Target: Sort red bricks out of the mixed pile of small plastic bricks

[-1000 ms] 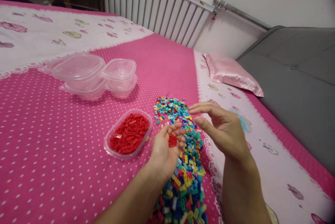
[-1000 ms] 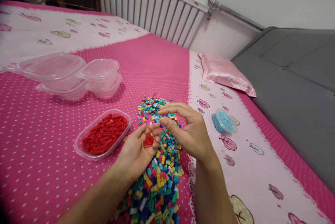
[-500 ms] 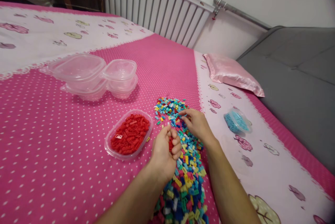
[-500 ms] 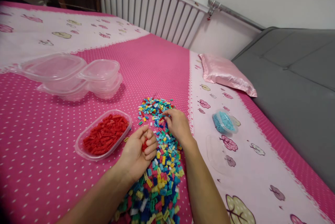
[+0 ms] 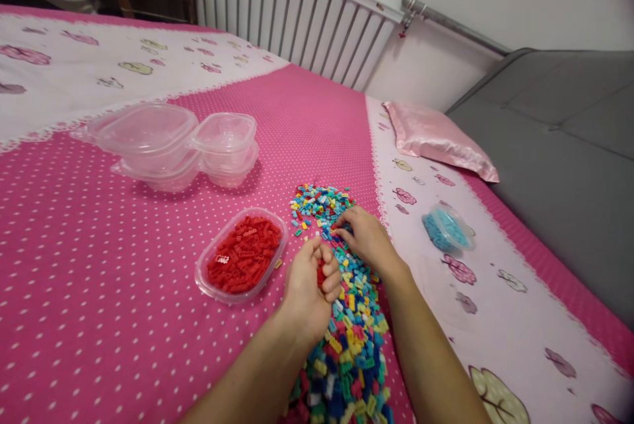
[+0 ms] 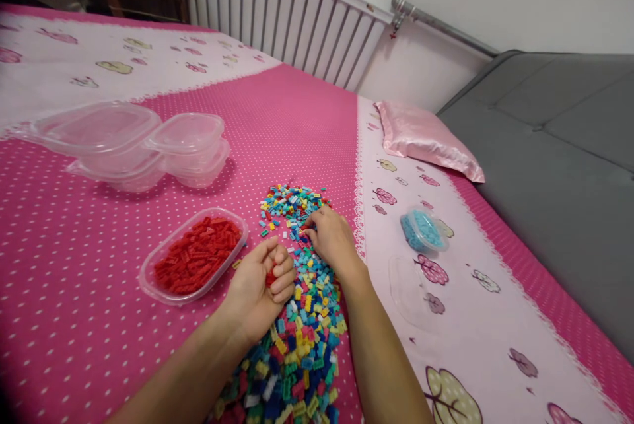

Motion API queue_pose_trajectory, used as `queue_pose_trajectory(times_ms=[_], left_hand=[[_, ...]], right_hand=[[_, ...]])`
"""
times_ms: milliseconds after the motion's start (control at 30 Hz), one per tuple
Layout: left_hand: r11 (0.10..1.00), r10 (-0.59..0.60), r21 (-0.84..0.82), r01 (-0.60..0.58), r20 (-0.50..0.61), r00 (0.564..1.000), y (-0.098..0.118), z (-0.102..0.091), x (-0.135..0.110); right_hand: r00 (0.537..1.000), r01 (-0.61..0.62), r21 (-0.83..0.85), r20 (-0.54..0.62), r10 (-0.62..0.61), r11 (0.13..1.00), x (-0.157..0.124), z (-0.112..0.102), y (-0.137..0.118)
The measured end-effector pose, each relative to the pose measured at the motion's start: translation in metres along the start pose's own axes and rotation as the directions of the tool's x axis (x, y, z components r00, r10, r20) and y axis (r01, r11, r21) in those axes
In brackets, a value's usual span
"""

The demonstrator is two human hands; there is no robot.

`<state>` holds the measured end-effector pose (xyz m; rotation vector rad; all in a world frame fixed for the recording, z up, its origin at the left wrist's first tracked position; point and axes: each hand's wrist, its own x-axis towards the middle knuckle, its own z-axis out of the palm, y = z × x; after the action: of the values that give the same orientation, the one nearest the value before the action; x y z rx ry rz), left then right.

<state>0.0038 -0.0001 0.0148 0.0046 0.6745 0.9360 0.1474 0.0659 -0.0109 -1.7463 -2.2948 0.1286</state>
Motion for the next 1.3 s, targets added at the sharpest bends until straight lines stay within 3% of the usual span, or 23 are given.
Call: queue_pose_trajectory(times_ms=[433, 667, 1000, 1300], left_hand=[[1.0, 0.006, 0.003, -0.006, -0.007, 1.0, -0.001, -0.001, -0.001], [1.0, 0.018, 0.016, -0.018, -0.04, 0.999, -0.001, 0.0, -0.001], [0.997, 0.078, -0.001, -0.078, -0.108, 0.991, 0.0, 0.001, -0.001], [0.995, 0.078, -0.044, -0.087, -0.172, 0.982, 0.001, 0.006, -0.003]], right_hand=[[0.987, 0.16, 0.119, -0.007, -0.161, 0.98, 0.001, 0.004, 0.002], [0.987, 0.16, 0.179, -0.043, -0.155, 0.971, 0.001, 0.003, -0.001], [0.969, 0.156, 0.314, -0.23, -0.085, 0.937, -0.006, -0.032, -0.013], [0.931, 0.272, 0.491, -0.353, -0.097, 0.828, -0.032, -0.074, -0.039]])
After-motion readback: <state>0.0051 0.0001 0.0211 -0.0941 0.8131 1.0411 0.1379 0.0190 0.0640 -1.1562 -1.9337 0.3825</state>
